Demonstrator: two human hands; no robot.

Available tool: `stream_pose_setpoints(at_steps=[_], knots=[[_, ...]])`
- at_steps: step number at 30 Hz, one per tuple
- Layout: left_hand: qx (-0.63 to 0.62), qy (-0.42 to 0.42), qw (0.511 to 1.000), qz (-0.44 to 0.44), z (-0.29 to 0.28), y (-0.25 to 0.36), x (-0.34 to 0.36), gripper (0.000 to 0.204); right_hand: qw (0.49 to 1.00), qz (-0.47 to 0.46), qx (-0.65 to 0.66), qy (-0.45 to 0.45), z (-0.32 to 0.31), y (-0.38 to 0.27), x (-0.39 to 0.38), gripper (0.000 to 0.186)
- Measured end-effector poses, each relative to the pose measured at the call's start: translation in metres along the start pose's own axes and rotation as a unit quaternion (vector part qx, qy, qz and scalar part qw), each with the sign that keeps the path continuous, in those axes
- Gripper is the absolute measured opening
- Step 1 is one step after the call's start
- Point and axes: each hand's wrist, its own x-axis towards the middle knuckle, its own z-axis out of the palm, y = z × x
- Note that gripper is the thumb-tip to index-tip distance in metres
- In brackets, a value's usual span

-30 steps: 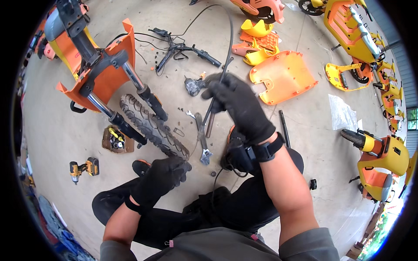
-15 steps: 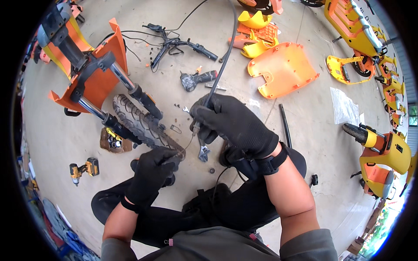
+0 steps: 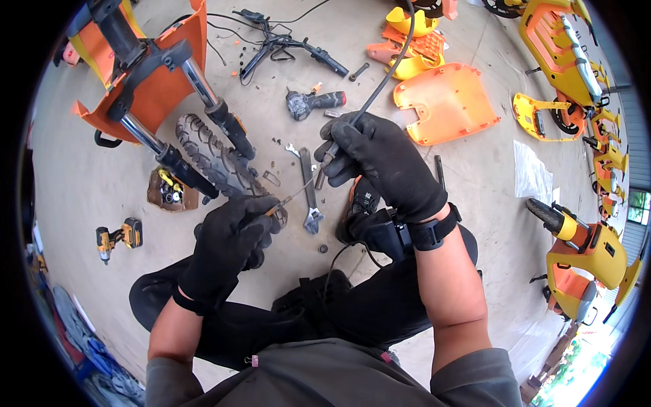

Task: The person uses wrenches and pliers to disassemble components of a motorcycle front fork and wheel assembly while sitting on the floor of a service bay. They loosen nuts and bolts, remove a long cable, and handle various small mechanical parts.

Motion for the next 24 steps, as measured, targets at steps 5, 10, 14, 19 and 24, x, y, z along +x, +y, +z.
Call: stream_pose_setpoints(at_steps=[5,10,14,19,24], knots=[[-0.011,0.000,1.000,-0.017,-0.001,0.002,-0.001,0.031,1.000,-0.011,0.003,0.018,-0.001,0.001,0.001,0.036],[-0.037,-0.005,0.999,-0.023,0.000,0.000,0.000,0.031,0.999,-0.033,0.007,0.023,-0.003,0.002,0.002,0.035],[-0.015,-0.018,0.999,-0.032,0.001,-0.006,0.001,0.029,0.999,-0.011,-0.032,0.034,-0.011,0.007,0.005,0.031],[0.005,-0.004,1.000,-0.030,0.000,-0.008,0.001,0.027,0.959,-0.048,-0.244,0.134,-0.044,0.026,0.016,0.020],[-0.016,0.005,0.997,-0.072,-0.001,-0.006,-0.001,0.027,0.810,-0.087,-0.530,0.237,-0.090,0.048,0.028,0.011]])
